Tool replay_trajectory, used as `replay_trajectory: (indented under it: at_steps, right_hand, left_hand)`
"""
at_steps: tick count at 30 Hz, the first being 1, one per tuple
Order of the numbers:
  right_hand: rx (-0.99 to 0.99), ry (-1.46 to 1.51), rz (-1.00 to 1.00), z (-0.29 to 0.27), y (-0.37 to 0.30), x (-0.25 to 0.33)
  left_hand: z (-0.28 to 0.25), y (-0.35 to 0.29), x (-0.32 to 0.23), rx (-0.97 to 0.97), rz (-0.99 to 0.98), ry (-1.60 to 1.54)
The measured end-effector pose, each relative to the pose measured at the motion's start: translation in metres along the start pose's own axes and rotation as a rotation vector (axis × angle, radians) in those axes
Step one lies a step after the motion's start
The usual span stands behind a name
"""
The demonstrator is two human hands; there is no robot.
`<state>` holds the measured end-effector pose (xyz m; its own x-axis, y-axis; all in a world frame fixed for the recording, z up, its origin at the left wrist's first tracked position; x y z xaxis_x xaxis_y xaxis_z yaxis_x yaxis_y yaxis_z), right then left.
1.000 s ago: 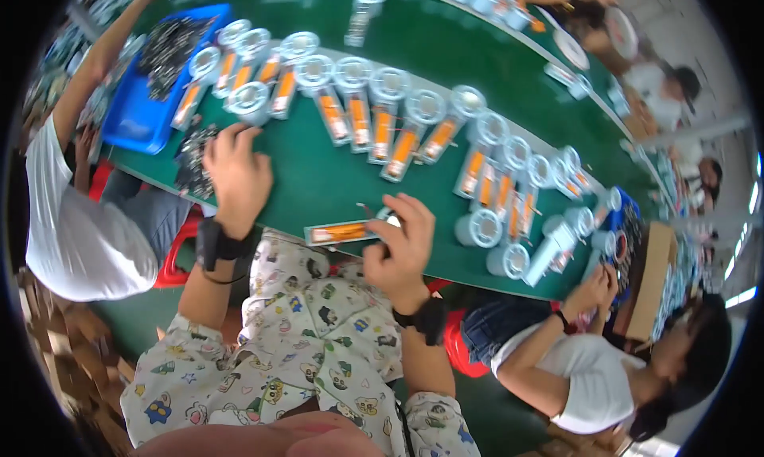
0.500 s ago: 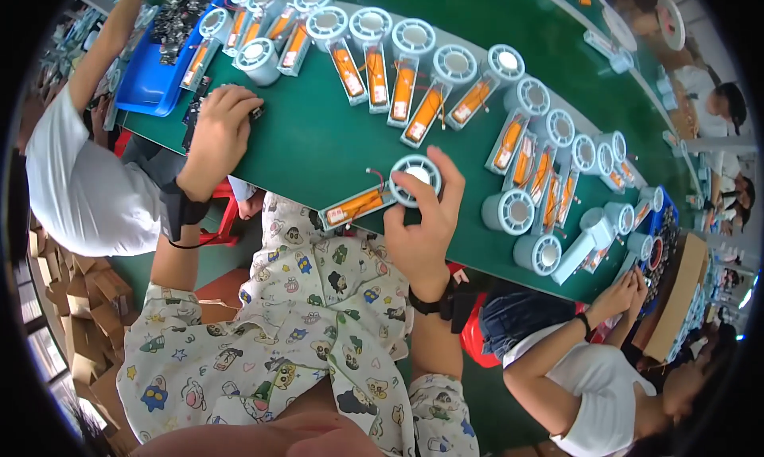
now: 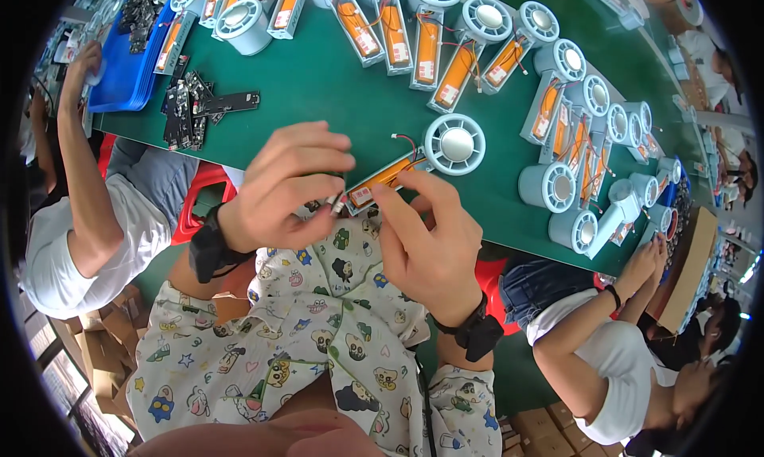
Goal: The person assembles a handheld fan by picking up a circuit board, connecting the battery wires to it, and fitting the board into the fan housing. After pressing the components into place, the person sets the fan back onto the table.
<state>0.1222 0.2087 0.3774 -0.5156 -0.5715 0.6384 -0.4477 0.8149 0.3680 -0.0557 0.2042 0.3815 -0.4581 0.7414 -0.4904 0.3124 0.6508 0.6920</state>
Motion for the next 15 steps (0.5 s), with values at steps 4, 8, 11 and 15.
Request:
replay_trajectory:
  at_steps: [4,8,11,15]
  right_hand:
    - [0.176,-0.136,0.042,0.006,0.020,0.004]
    - [0.247,-0.201,-0.018,0.007,0.020,0.005]
    - [0.234,-0.151,-0.051,0.009,0.020,-0.002]
    - [-0.031,0.228,0.014,0.002,0.018,-0.024]
  left_hand:
    - [0.013,-0.002,0.005,-0.001,-0.109,-0.082]
    - [0.007,-0.006,0.008,-0.037,-0.255,-0.238]
    - [0.021,-0.012,0.020,0.004,-0.445,-0.457]
    - [0.046,-0.024,0.025,0.032,-0.730,-0.835]
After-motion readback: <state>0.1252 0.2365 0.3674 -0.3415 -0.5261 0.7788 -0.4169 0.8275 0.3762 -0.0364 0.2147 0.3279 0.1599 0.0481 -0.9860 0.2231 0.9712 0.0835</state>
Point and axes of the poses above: each hand's wrist, its own y-axis towards the middle knuckle, its own z-axis out of the palm, x = y × z, the point moved 8 cm from there along y, towards the middle knuckle, and after that the axes turned 3 degrees about y, right-handed, at the moved point
